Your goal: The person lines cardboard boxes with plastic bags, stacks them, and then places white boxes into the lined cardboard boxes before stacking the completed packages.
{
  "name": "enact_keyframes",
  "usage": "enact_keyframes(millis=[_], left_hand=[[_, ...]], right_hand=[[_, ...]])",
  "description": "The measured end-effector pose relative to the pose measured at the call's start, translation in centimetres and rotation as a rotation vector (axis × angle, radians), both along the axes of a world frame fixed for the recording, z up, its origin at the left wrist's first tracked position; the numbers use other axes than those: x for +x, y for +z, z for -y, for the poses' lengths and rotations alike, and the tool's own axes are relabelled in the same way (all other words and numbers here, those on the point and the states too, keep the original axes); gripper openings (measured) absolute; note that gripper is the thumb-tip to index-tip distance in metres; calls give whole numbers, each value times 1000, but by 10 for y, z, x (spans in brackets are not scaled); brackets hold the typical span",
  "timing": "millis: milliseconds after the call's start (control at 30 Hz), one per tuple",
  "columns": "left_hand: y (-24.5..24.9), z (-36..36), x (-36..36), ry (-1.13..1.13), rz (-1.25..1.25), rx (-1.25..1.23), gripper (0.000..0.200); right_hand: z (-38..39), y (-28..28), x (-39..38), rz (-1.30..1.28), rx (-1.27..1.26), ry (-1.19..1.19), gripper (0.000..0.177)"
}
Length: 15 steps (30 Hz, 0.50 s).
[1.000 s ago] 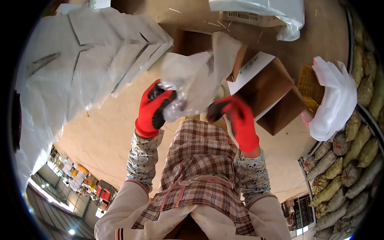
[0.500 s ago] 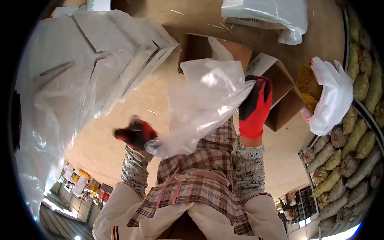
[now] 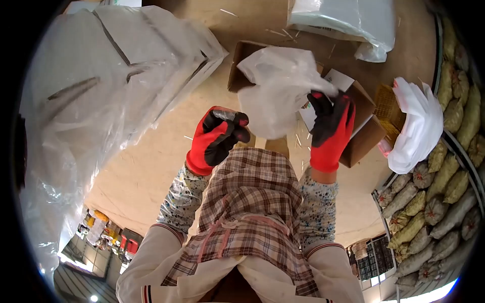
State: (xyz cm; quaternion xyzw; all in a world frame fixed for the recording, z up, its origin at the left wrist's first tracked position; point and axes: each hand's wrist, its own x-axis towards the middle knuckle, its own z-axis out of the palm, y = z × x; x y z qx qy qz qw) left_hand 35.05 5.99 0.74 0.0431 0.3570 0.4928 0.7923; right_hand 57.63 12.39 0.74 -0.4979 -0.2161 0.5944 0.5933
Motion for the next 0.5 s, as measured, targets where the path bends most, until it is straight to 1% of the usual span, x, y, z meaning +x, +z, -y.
enact_keyframes(millis=[33,67,100,133,167,200,233,267,333,367,400,433,467,500], left_hand=[[-1,3,2,67,80,-35,14],[-14,11,13,206,199,-95,17],[-33,17,25,204,198,-100,17],[-52,22,39,266,493,-248,21],[-62,25,51,324,784,-403,26],[-41,22,62,209,430,-374,32],[-24,15,53,-117,156,-112,36],[-31,31,36,-279,-93,-56,39],[-42,50,-39,-279,-183,80,46],[-50,28,-50,-86,-293,131,48],[-59,6,-60,97,-423,184,50],[-72,-1,-48,77,-667,216,50],[-85,-9,-35,54,-918,223,50],[-95,-10,-24,-100,-968,355,49]], right_hand=[[10,3,-8,1,-7,-1,22],[22,1,-15,28,-74,68,25],[32,-10,-23,80,-173,174,28],[42,-22,-30,133,-264,290,32],[53,-36,-40,209,-391,440,34],[33,-11,-59,159,-537,391,36],[24,-12,-50,154,-525,391,36],[20,-13,-30,417,-369,490,35],[19,-7,-13,37,-511,109,31],[16,2,4,99,-530,199,30],[20,2,21,-2,-442,225,30],[27,3,36,-105,-354,247,31],[28,4,49,-80,-307,384,31],[21,7,50,-51,-256,523,31]])
